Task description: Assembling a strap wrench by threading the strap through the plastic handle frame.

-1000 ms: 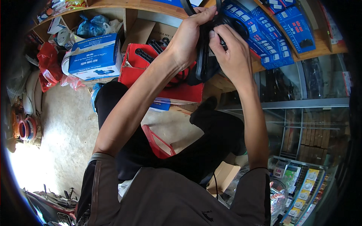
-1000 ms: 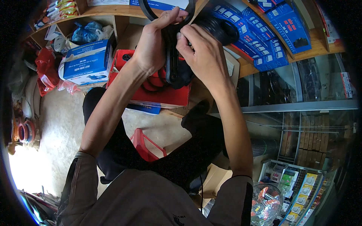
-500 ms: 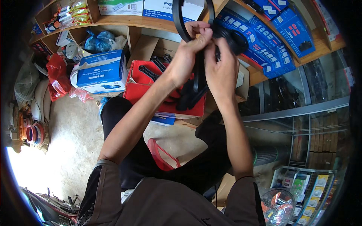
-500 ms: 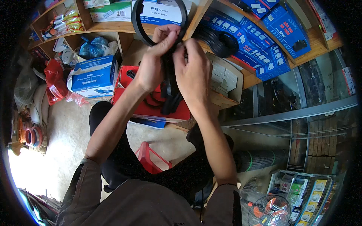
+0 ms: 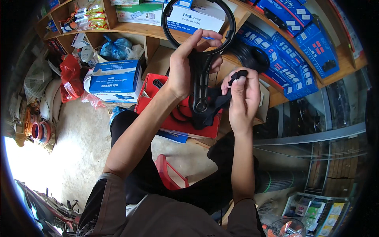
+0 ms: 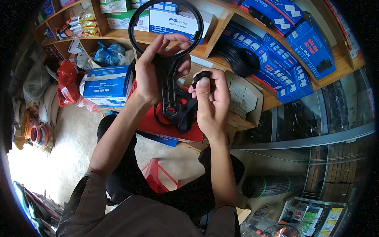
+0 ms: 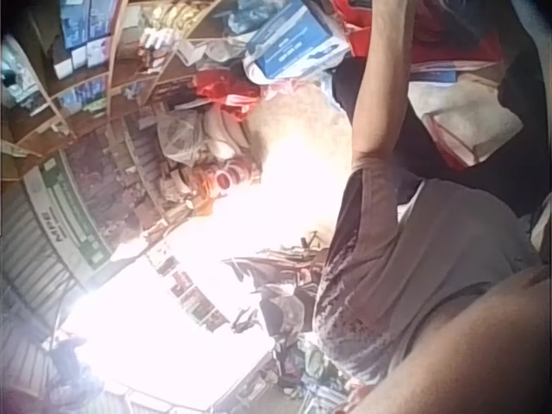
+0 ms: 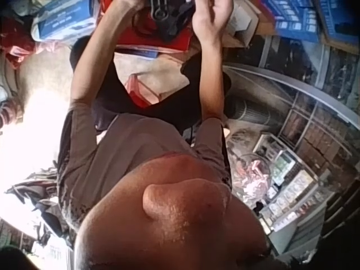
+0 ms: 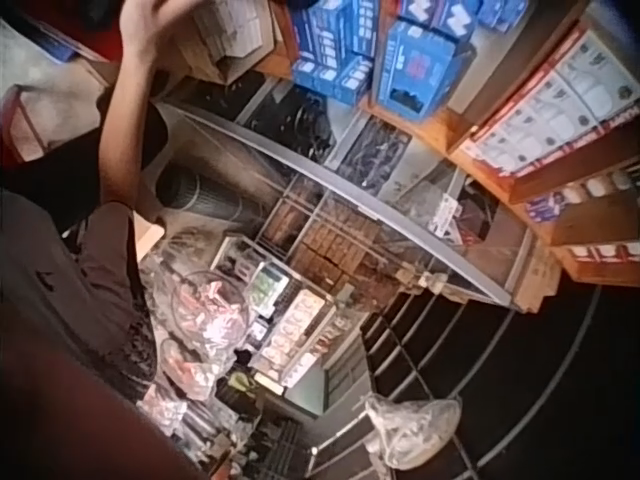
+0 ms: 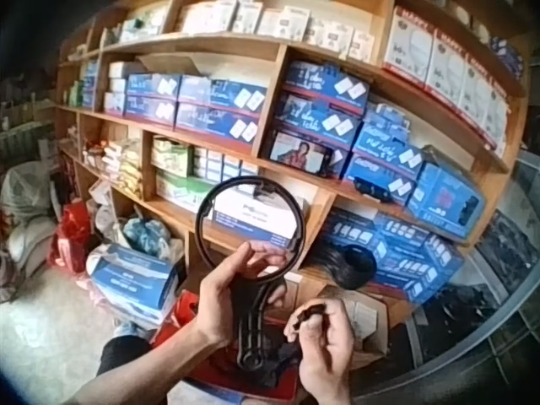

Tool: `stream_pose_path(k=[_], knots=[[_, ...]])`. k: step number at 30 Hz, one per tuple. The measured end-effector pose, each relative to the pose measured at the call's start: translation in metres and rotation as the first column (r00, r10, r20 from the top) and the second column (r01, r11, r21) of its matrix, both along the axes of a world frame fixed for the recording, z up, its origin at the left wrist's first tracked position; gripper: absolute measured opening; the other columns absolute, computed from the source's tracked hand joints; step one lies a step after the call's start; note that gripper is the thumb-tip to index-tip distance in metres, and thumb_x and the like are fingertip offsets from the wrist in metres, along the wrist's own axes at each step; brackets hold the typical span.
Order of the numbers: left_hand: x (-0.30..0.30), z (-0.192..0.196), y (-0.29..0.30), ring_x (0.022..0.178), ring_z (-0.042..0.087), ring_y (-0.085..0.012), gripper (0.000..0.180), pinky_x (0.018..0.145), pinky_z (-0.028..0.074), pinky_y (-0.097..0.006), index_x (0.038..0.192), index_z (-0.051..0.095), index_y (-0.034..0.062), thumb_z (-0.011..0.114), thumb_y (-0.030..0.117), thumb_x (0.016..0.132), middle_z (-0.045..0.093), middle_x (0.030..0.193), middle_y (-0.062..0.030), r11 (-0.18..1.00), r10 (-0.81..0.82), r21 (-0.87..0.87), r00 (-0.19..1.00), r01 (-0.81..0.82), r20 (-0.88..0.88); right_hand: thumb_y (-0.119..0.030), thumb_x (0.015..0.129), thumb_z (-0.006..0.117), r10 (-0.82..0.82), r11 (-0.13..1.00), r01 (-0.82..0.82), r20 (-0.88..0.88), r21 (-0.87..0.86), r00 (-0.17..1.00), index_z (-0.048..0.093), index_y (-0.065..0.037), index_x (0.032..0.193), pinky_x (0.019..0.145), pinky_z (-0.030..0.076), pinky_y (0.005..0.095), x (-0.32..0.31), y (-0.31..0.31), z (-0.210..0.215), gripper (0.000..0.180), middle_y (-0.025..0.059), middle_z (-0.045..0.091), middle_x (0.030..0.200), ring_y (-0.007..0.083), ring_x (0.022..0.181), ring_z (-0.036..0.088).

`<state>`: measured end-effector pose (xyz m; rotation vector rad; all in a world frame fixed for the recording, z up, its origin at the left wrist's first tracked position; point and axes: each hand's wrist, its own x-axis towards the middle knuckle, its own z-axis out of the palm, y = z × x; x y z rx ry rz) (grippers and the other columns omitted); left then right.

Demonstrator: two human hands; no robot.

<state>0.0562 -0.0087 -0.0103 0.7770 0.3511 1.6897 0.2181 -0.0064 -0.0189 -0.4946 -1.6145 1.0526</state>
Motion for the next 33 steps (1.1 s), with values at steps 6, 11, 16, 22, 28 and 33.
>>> stream_pose_path(k=[6, 11, 16, 22, 28, 33], knots=[[0.007, 0.001, 0.003, 0.074, 0.051, -0.0172, 0.054, 0.067, 0.04, -0.03, 0.122, 0.063, 0.0042, 0.037, 0.05, 0.109, 0.061, 0.112, -0.0076, 0.999, 0.047, 0.006, 0.984, -0.047, -0.174, -0.022, 0.109, 0.056, 0.079, 0.991, -0.073, -0.054, 0.11, 0.995, 0.051, -0.001, 0.111, 0.076, 0.048, 0.0329, 0.012, 0.01, -0.009, 0.022, 0.0091, 0.054, 0.096, 0.0175, 0.083, 0.055], [0.006, 0.0, -0.002, 0.072, 0.05, -0.0161, 0.06, 0.066, 0.041, -0.03, 0.121, 0.065, 0.0022, 0.037, 0.054, 0.108, 0.064, 0.117, -0.0131, 0.998, -0.047, -0.043, 0.987, 0.041, -0.152, -0.02, 0.109, 0.056, 0.05, 0.988, -0.039, -0.067, 0.151, 0.996, 0.051, 0.001, 0.111, 0.079, 0.05, 0.0351, 0.015, 0.007, -0.013, 0.022, 0.0113, 0.055, 0.097, 0.0198, 0.084, 0.058], [0.005, 0.006, -0.002, 0.064, 0.05, -0.0154, 0.086, 0.065, 0.043, -0.027, 0.137, 0.062, -0.0041, 0.02, 0.065, 0.106, 0.075, 0.104, -0.0234, 0.993, -0.068, 0.069, 0.957, 0.091, -0.281, -0.018, 0.105, 0.066, -0.054, 0.998, 0.056, -0.059, 0.04, 0.997, 0.058, 0.003, 0.114, 0.077, 0.05, 0.0264, 0.023, -0.011, -0.009, 0.024, 0.0083, 0.062, 0.102, 0.0141, 0.083, 0.062], [0.004, 0.002, 0.001, 0.064, 0.053, -0.0119, 0.094, 0.064, 0.044, -0.025, 0.135, 0.062, -0.0052, 0.025, 0.075, 0.102, 0.072, 0.084, -0.0125, 0.987, -0.067, 0.128, 0.976, 0.095, -0.209, -0.008, 0.099, 0.07, -0.414, 0.831, 0.287, 0.186, 0.477, 0.891, 0.064, 0.003, 0.109, 0.07, 0.05, 0.0335, 0.018, -0.019, -0.001, 0.016, 0.0114, 0.064, 0.091, 0.0222, 0.077, 0.061], [0.006, -0.001, 0.003, 0.065, 0.057, -0.0121, 0.096, 0.061, 0.045, -0.025, 0.122, 0.065, -0.0007, 0.026, 0.083, 0.097, 0.066, 0.078, -0.0076, 0.993, -0.107, 0.023, 0.983, 0.112, -0.149, -0.008, 0.096, 0.072, -0.596, 0.599, 0.14, 0.322, 0.789, 0.735, 0.064, 0.001, 0.108, 0.063, 0.051, 0.0411, 0.009, -0.004, 0.021, 0.017, 0.0151, 0.061, 0.087, 0.0337, 0.074, 0.064], [0.009, -0.005, 0.008, 0.062, 0.059, -0.0143, 0.091, 0.056, 0.047, -0.026, 0.113, 0.063, 0.0029, 0.026, 0.085, 0.097, 0.064, 0.08, -0.0084, 0.991, -0.129, -0.058, 0.984, 0.123, -0.12, -0.01, 0.096, 0.071, -0.654, 0.562, 0.003, 0.443, 0.827, 0.613, 0.064, -0.001, 0.106, 0.062, 0.051, 0.0417, 0.007, 0.005, 0.043, 0.015, 0.0125, 0.059, 0.087, 0.0306, 0.074, 0.065]])
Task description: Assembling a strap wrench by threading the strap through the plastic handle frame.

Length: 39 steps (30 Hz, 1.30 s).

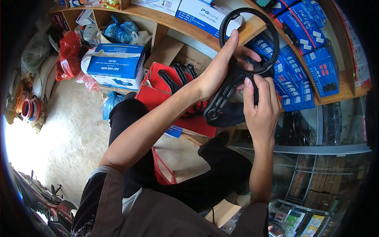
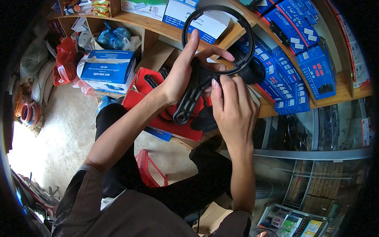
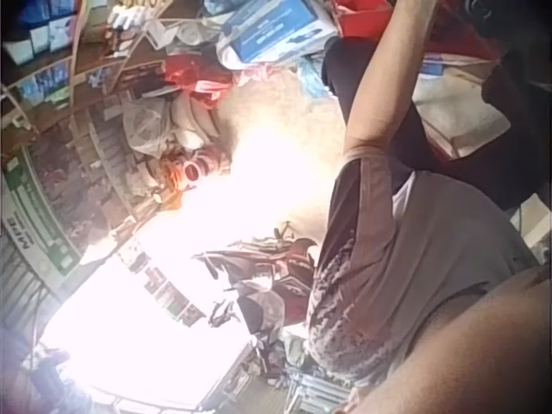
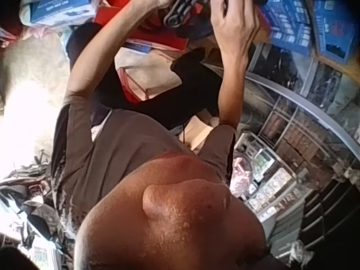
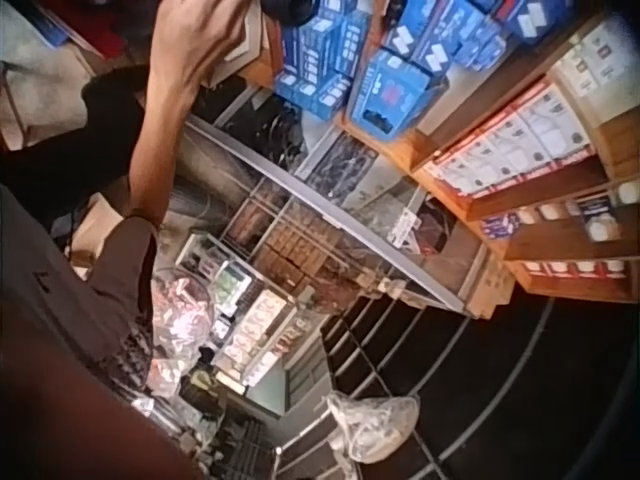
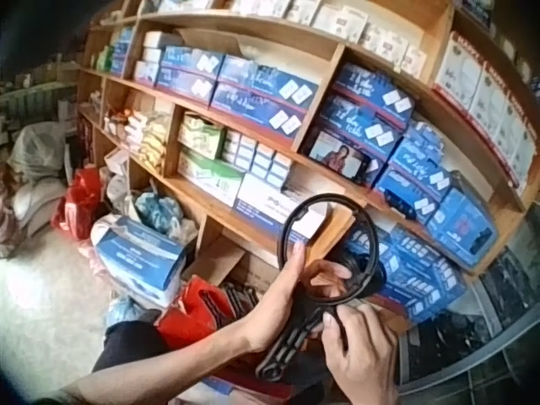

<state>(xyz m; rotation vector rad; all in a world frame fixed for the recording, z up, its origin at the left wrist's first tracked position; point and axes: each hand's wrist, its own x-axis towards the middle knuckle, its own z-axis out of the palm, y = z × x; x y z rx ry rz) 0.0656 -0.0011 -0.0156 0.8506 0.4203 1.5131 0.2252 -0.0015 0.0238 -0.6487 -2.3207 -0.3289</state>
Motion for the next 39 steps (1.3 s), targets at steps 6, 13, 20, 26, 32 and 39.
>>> stream_pose_path(k=[6, 13, 20, 26, 32, 39], knots=[[-0.007, 0.001, -0.002, 0.054, 0.055, -0.0126, 0.092, 0.046, 0.044, -0.024, 0.118, 0.058, 0.0029, 0.025, 0.086, 0.096, 0.063, 0.08, -0.0097, 0.988, -0.091, -0.121, 0.992, 0.101, 0.085, -0.012, 0.093, 0.072, -0.041, 0.988, -0.004, 0.292, 0.152, 0.956, 0.066, -0.004, 0.109, 0.065, 0.053, 0.0375, 0.0, 0.005, 0.02, 0.018, 0.0072, 0.059, 0.09, 0.0248, 0.08, 0.064], [-0.006, -0.006, 0.002, 0.053, 0.058, -0.0125, 0.095, 0.046, 0.05, -0.025, 0.108, 0.061, 0.0034, 0.026, 0.09, 0.092, 0.063, 0.075, -0.0066, 0.972, -0.151, -0.174, 0.987, 0.157, 0.049, -0.008, 0.09, 0.069, 0.105, 0.983, -0.167, 0.528, 0.071, 0.843, 0.065, -0.006, 0.103, 0.067, 0.053, 0.0349, -0.007, -0.004, 0.034, 0.014, 0.0048, 0.057, 0.087, 0.0216, 0.08, 0.062], [-0.012, -0.013, 0.005, 0.061, 0.06, -0.0166, 0.099, 0.049, 0.047, -0.03, 0.11, 0.059, 0.0014, 0.022, 0.091, 0.09, 0.068, 0.084, -0.0141, 0.931, -0.349, -0.013, 0.901, 0.365, 0.258, -0.015, 0.104, 0.06, 0.115, 0.895, -0.06, 0.099, -0.442, 0.988, 0.06, 0.001, 0.104, 0.072, 0.051, 0.0422, -0.003, -0.015, 0.036, 0.016, 0.0164, 0.062, 0.091, 0.0359, 0.083, 0.065], [-0.004, -0.002, -0.008, 0.07, 0.059, -0.0164, 0.09, 0.058, 0.046, -0.026, 0.121, 0.059, 0.0074, 0.02, 0.084, 0.095, 0.068, 0.088, -0.0087, 0.955, -0.274, -0.056, 0.942, 0.29, 0.196, -0.016, 0.105, 0.061, -0.014, 0.931, 0.007, -0.017, -0.365, 1.0, 0.058, 0.002, 0.108, 0.073, 0.051, 0.0414, -0.008, -0.031, 0.029, 0.019, 0.0167, 0.063, 0.091, 0.0331, 0.082, 0.067], [-0.004, -0.007, -0.011, 0.06, 0.057, -0.014, 0.093, 0.048, 0.046, -0.026, 0.137, 0.054, 0.0097, 0.02, 0.085, 0.095, 0.064, 0.084, -0.0069, 0.968, -0.248, 0.072, 0.956, 0.239, 0.159, -0.015, 0.103, 0.065, -0.065, 0.906, 0.005, -0.127, -0.424, 0.99, 0.06, 0.003, 0.108, 0.071, 0.053, 0.0405, -0.008, -0.031, 0.026, 0.019, 0.0143, 0.066, 0.092, 0.028, 0.082, 0.072], [0.006, -0.008, -0.008, 0.078, 0.063, -0.0139, 0.092, 0.06, 0.051, -0.026, 0.13, 0.055, 0.007, 0.018, 0.085, 0.096, 0.065, 0.097, -0.0069, 0.999, -0.034, -0.02, 0.998, 0.035, 0.046, -0.012, 0.101, 0.066, -0.052, 0.95, 0.037, -0.039, -0.309, 0.998, 0.062, 0.003, 0.109, 0.075, 0.053, 0.0436, -0.016, -0.032, 0.01, 0.017, 0.0186, 0.064, 0.095, 0.0392, 0.087, 0.068]])
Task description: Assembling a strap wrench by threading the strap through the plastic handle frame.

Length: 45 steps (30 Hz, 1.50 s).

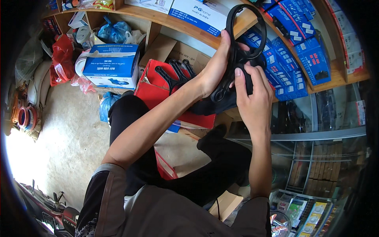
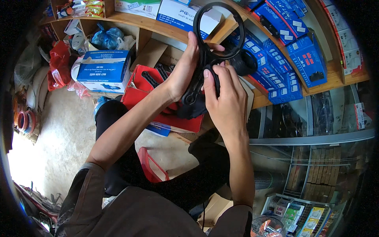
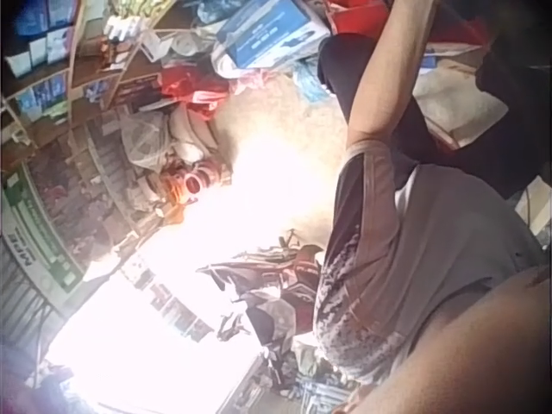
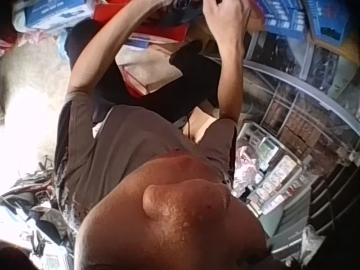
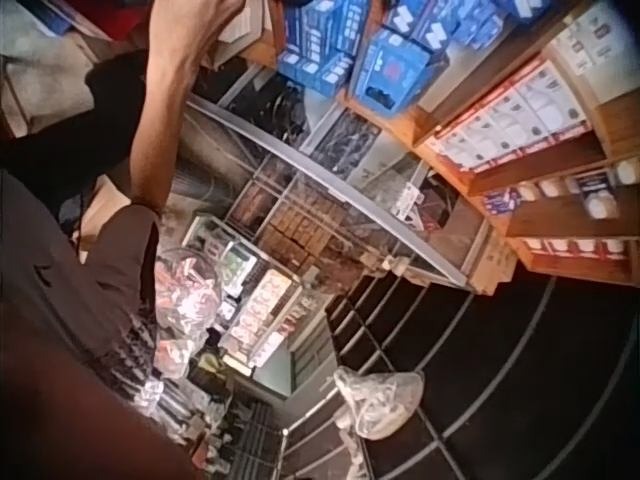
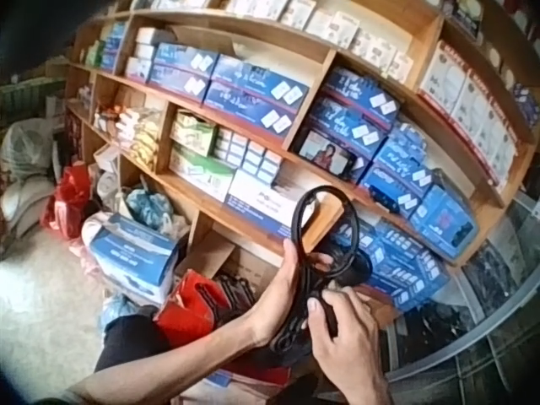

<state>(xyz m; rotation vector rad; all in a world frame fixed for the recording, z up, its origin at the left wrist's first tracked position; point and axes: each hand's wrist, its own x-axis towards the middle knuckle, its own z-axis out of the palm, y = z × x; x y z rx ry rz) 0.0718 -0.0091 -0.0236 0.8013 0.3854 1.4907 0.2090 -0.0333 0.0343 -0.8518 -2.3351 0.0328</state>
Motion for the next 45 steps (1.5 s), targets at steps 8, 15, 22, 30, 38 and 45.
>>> stream_pose_path(k=[8, 15, 22, 30, 38, 45], knots=[[0.001, 0.005, 0.0, 0.103, 0.06, -0.0161, 0.086, 0.099, 0.047, -0.031, 0.129, 0.056, 0.005, 0.015, 0.076, 0.103, 0.064, 0.108, -0.0076, 0.993, 0.109, -0.026, 0.991, -0.111, -0.077, -0.011, 0.101, 0.063, -0.004, 1.0, 0.004, 0.016, 0.008, 1.0, 0.062, 0.004, 0.109, 0.081, 0.053, 0.0474, -0.004, 0.007, -0.011, 0.016, 0.023, 0.065, 0.105, 0.0438, 0.097, 0.066], [0.008, -0.002, 0.001, 0.111, 0.058, -0.0159, 0.081, 0.105, 0.044, -0.031, 0.131, 0.058, 0.0067, 0.017, 0.072, 0.106, 0.063, 0.118, -0.0071, 0.986, 0.138, -0.08, 0.981, -0.149, -0.133, -0.012, 0.102, 0.062, -0.022, 0.987, 0.002, -0.122, -0.16, 0.992, 0.064, 0.002, 0.108, 0.077, 0.052, 0.046, -0.004, 0.019, -0.017, 0.016, 0.0201, 0.066, 0.101, 0.0438, 0.092, 0.066], [0.01, -0.005, 0.005, 0.071, 0.054, -0.0122, 0.081, 0.064, 0.048, -0.026, 0.128, 0.055, 0.0063, 0.016, 0.074, 0.105, 0.063, 0.1, -0.0046, 0.997, 0.03, -0.07, 0.991, -0.039, -0.128, -0.014, 0.104, 0.06, -0.035, 0.992, 0.044, 0.08, -0.121, 0.996, 0.062, 0.002, 0.114, 0.074, 0.052, 0.0452, 0.009, 0.014, 0.001, 0.018, 0.0194, 0.066, 0.098, 0.0416, 0.089, 0.068], [0.002, -0.001, 0.002, 0.058, 0.049, -0.0122, 0.078, 0.053, 0.042, -0.026, 0.12, 0.056, 0.0065, 0.014, 0.07, 0.106, 0.057, 0.083, -0.0042, 0.996, -0.084, -0.048, 0.991, 0.079, -0.107, -0.014, 0.099, 0.071, -0.048, 0.965, 0.028, -0.07, -0.261, 0.996, 0.065, 0.003, 0.116, 0.08, 0.053, 0.0335, 0.01, 0.007, 0.019, 0.025, 0.0126, 0.072, 0.096, 0.0213, 0.085, 0.071], [0.006, 0.008, -0.004, 0.055, 0.046, -0.0119, 0.074, 0.051, 0.039, -0.026, 0.115, 0.054, 0.0065, 0.014, 0.068, 0.107, 0.049, 0.073, -0.0031, 0.98, -0.146, -0.135, 0.989, 0.144, -0.005, -0.009, 0.096, 0.075, -0.001, 0.964, -0.015, -0.058, -0.266, 0.998, 0.067, 0.005, 0.108, 0.075, 0.051, 0.0289, 0.016, 0.014, 0.014, 0.02, 0.0107, 0.069, 0.09, 0.017, 0.079, 0.069], [0.005, 0.0, -0.001, 0.07, 0.052, -0.0102, 0.072, 0.059, 0.044, -0.025, 0.119, 0.056, 0.0093, 0.017, 0.069, 0.107, 0.053, 0.084, -0.001, 0.986, -0.146, -0.096, 0.987, 0.139, -0.072, -0.003, 0.095, 0.073, 0.046, 0.973, -0.071, -0.118, -0.218, 0.992, 0.068, 0.007, 0.107, 0.069, 0.053, 0.0278, 0.008, 0.018, 0.007, 0.016, 0.0093, 0.068, 0.088, 0.0152, 0.074, 0.071]])
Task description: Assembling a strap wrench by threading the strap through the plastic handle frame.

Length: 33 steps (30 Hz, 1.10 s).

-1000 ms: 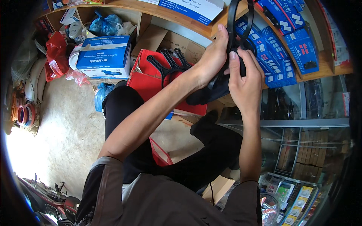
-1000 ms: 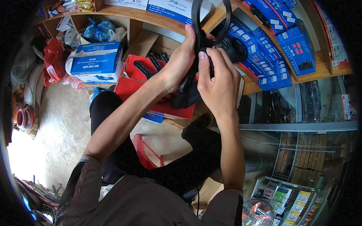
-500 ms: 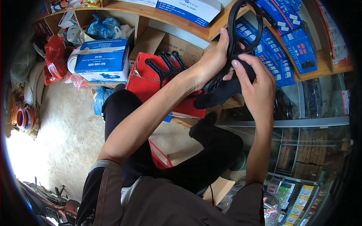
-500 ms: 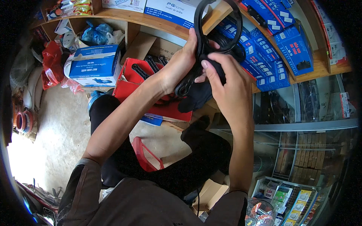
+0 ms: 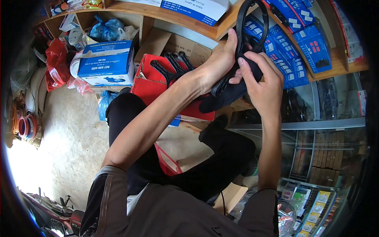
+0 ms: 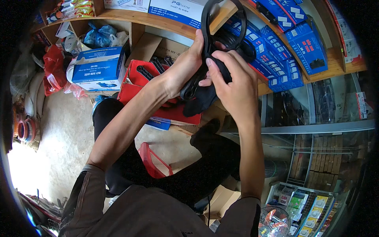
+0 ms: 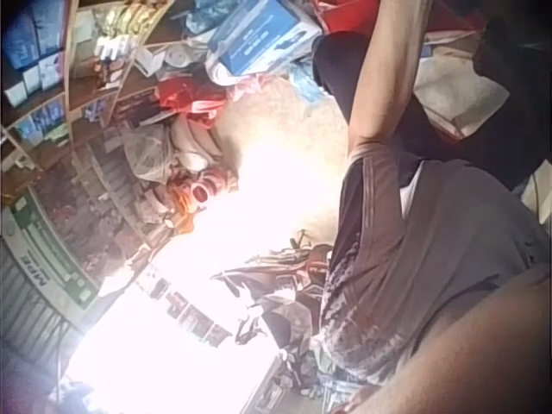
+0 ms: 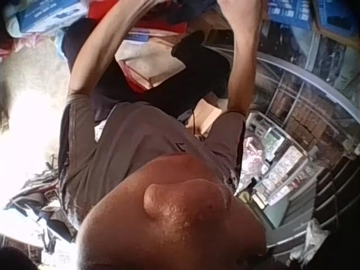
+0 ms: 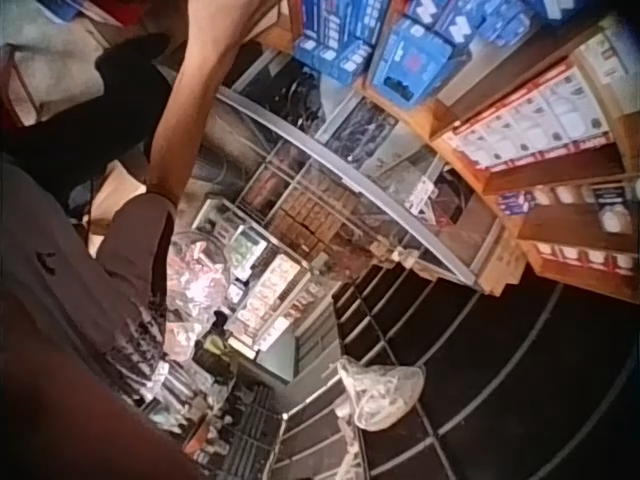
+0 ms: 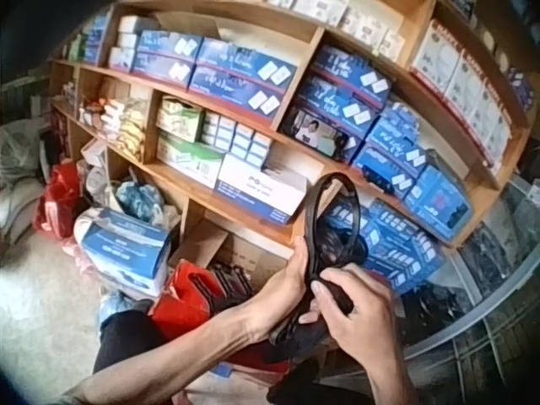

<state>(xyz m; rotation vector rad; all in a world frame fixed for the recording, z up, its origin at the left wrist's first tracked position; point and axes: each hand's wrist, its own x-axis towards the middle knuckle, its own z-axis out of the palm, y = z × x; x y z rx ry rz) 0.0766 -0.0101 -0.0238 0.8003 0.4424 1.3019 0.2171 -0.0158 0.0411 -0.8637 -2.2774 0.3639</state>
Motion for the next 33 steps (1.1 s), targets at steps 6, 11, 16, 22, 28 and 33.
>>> stream_pose_path(k=[6, 11, 16, 22, 28, 33], knots=[[0.004, 0.009, -0.007, 0.094, 0.06, -0.0123, 0.078, 0.076, 0.051, -0.025, 0.128, 0.059, 0.0092, 0.02, 0.073, 0.105, 0.06, 0.103, -0.0026, 0.997, 0.064, -0.054, 0.998, -0.063, 0.01, 0.0, 0.098, 0.069, -0.062, 0.998, 0.064, -0.233, 0.0, 0.971, 0.071, 0.009, 0.113, 0.048, 0.058, 0.0267, -0.018, -0.007, -0.003, 0.018, 0.0088, 0.066, 0.089, 0.011, 0.064, 0.066], [-0.002, 0.011, -0.008, 0.079, 0.054, -0.0092, 0.083, 0.06, 0.045, -0.023, 0.135, 0.056, 0.0072, 0.019, 0.074, 0.104, 0.058, 0.098, -0.0018, 0.987, 0.157, 0.002, 0.978, -0.158, -0.135, -0.005, 0.1, 0.066, -0.028, 0.976, 0.042, -0.068, 0.216, 0.997, 0.067, 0.007, 0.113, 0.061, 0.052, 0.037, -0.012, 0.0, -0.011, 0.018, 0.0139, 0.063, 0.089, 0.0266, 0.071, 0.066], [-0.004, 0.013, -0.005, 0.068, 0.048, -0.0084, 0.079, 0.052, 0.038, -0.022, 0.121, 0.059, 0.0066, 0.017, 0.072, 0.106, 0.051, 0.083, 0.0004, 0.996, 0.084, 0.0, 0.992, -0.085, -0.094, -0.01, 0.102, 0.064, -0.097, 0.979, 0.105, -0.054, 0.172, 0.994, 0.068, 0.007, 0.114, 0.067, 0.05, 0.0412, -0.01, -0.011, -0.008, 0.021, 0.0159, 0.063, 0.087, 0.0302, 0.074, 0.066], [-0.004, 0.015, -0.003, 0.066, 0.047, -0.0087, 0.077, 0.052, 0.039, -0.023, 0.107, 0.059, 0.0071, 0.016, 0.071, 0.106, 0.051, 0.082, 0.0008, 0.997, 0.078, 0.002, 0.993, -0.078, -0.09, -0.009, 0.101, 0.066, -0.102, 0.99, 0.083, -0.161, -0.118, 0.982, 0.069, 0.007, 0.114, 0.066, 0.051, 0.0394, -0.006, -0.011, -0.01, 0.021, 0.0161, 0.066, 0.087, 0.0275, 0.074, 0.07], [-0.006, 0.02, -0.007, 0.065, 0.046, -0.0072, 0.075, 0.047, 0.034, -0.022, 0.112, 0.059, 0.0091, 0.016, 0.07, 0.107, 0.053, 0.084, 0.0014, 0.997, 0.061, -0.038, 0.988, -0.067, -0.145, -0.006, 0.098, 0.067, -0.045, 0.992, 0.052, -0.061, 0.116, 0.997, 0.068, 0.006, 0.111, 0.065, 0.05, 0.0407, -0.006, -0.01, -0.01, 0.017, 0.0167, 0.064, 0.086, 0.0324, 0.073, 0.069], [-0.006, 0.02, -0.008, 0.061, 0.045, -0.0065, 0.075, 0.046, 0.034, -0.021, 0.107, 0.06, 0.0096, 0.015, 0.07, 0.107, 0.052, 0.08, 0.0025, 0.996, 0.069, -0.043, 0.98, -0.079, -0.187, -0.001, 0.095, 0.068, -0.031, 0.95, 0.025, 0.016, 0.312, 0.999, 0.068, 0.004, 0.111, 0.064, 0.049, 0.0426, -0.003, -0.003, -0.022, 0.017, 0.0164, 0.062, 0.084, 0.0359, 0.075, 0.063]])
